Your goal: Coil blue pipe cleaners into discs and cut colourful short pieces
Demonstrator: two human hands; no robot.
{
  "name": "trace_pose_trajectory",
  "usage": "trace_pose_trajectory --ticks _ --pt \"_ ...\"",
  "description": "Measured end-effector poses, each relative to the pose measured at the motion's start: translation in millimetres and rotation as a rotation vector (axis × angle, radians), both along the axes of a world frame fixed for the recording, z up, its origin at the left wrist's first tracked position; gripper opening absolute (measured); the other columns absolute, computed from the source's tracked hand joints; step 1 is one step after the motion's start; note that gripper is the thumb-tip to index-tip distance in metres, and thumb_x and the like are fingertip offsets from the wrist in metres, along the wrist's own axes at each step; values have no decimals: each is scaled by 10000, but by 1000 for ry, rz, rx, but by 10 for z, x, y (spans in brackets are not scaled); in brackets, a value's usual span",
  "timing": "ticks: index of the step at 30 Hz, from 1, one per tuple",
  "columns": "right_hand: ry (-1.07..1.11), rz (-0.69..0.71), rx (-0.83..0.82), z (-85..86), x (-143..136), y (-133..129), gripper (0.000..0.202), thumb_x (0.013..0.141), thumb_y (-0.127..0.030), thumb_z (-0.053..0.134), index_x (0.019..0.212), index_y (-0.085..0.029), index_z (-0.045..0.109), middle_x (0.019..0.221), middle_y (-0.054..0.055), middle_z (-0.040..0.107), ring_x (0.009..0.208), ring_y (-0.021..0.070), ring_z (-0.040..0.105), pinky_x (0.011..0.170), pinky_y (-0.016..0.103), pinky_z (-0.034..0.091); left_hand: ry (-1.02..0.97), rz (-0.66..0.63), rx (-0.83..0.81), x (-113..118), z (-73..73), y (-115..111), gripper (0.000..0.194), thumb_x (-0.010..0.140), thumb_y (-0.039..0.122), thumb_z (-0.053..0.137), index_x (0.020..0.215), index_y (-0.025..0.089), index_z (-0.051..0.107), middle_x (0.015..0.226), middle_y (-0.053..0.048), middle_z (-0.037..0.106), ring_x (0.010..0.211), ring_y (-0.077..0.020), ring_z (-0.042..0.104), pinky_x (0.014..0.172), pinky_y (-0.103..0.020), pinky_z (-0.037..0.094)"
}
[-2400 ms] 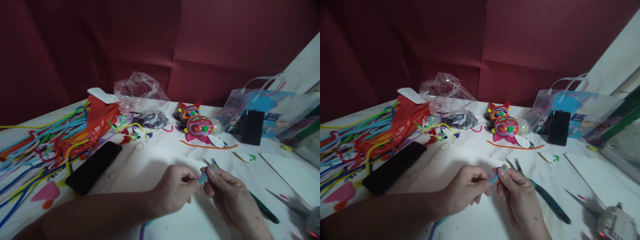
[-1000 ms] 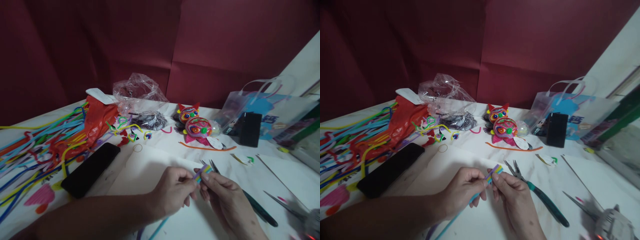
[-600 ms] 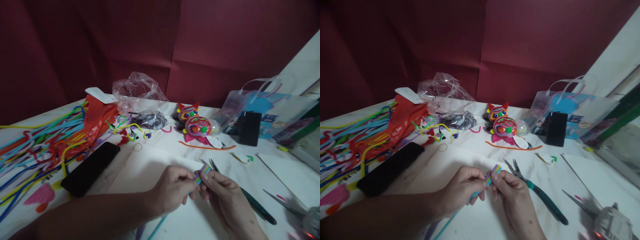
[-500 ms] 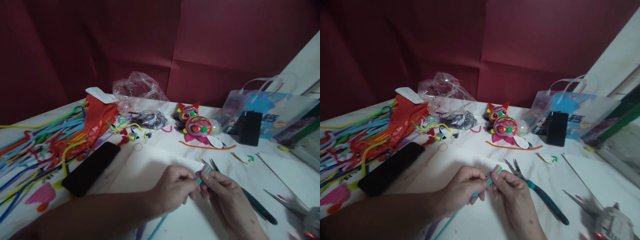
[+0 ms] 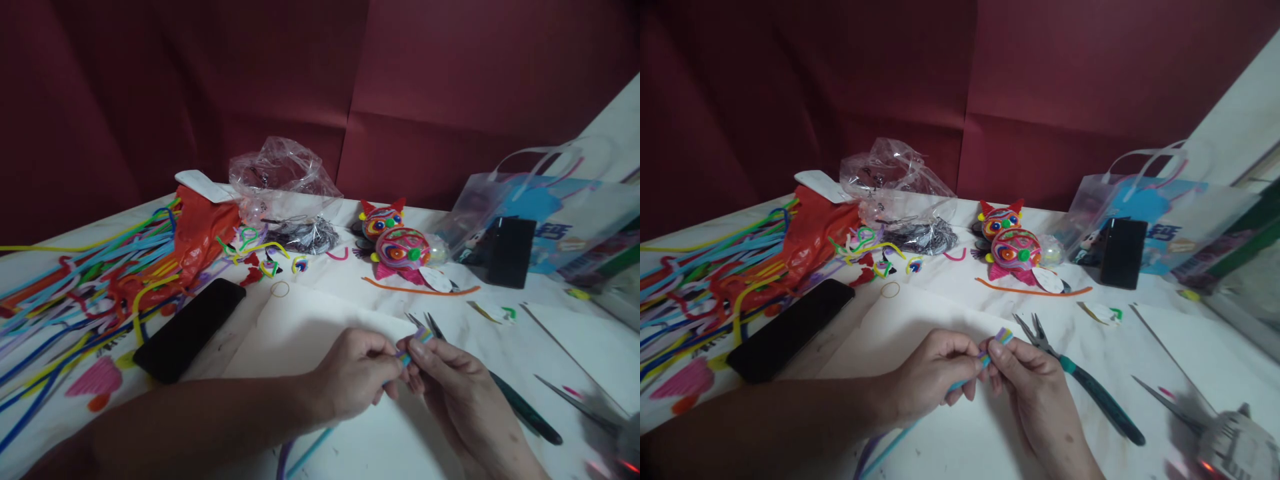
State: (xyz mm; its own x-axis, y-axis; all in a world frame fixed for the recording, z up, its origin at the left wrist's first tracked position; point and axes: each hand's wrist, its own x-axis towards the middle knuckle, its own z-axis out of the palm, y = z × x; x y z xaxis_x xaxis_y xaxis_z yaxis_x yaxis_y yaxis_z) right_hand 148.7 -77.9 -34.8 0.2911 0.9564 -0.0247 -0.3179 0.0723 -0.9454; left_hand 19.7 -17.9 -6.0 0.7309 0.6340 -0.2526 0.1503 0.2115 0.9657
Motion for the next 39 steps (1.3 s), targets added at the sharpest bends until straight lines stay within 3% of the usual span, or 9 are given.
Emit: trace_pose_trajectory --ticks 15,26,30,39 --pt "-26 10 -6 -37 5 16 247 699 -352 698 555 -158 648 503 26 542 492 121 451 460 215 373 -48 -53 115 -24 -56 -5 151 727 205 416 644 141 525 535 37 478 454 -45 397 464 -185 300" --pt "-14 -31 -23 74 -52 3 273 684 -335 713 505 -152 621 490 24 520 497 126 447 468 223 361 -51 -28 75 -31 -16 -8 155 727 208 425 626 142 523 521 39 465 456 -49 385 469 -191 297" --pt "-22 -59 -1 59 -36 9 267 633 -326 756 485 -144 630 470 19 519 467 104 432 442 204 345 -13 -36 76 -35 -17 -3 166 720 236 445 636 138 550 521 38 472 434 -53 369 432 -198 278" --pt "1 -59 -22 -4 -15 14 285 675 -324 727 486 -148 608 488 22 523 502 121 461 468 217 361 7 -20 0 -17 38 5 140 707 226 448 616 141 512 503 42 475 388 -41 363 404 -193 265"
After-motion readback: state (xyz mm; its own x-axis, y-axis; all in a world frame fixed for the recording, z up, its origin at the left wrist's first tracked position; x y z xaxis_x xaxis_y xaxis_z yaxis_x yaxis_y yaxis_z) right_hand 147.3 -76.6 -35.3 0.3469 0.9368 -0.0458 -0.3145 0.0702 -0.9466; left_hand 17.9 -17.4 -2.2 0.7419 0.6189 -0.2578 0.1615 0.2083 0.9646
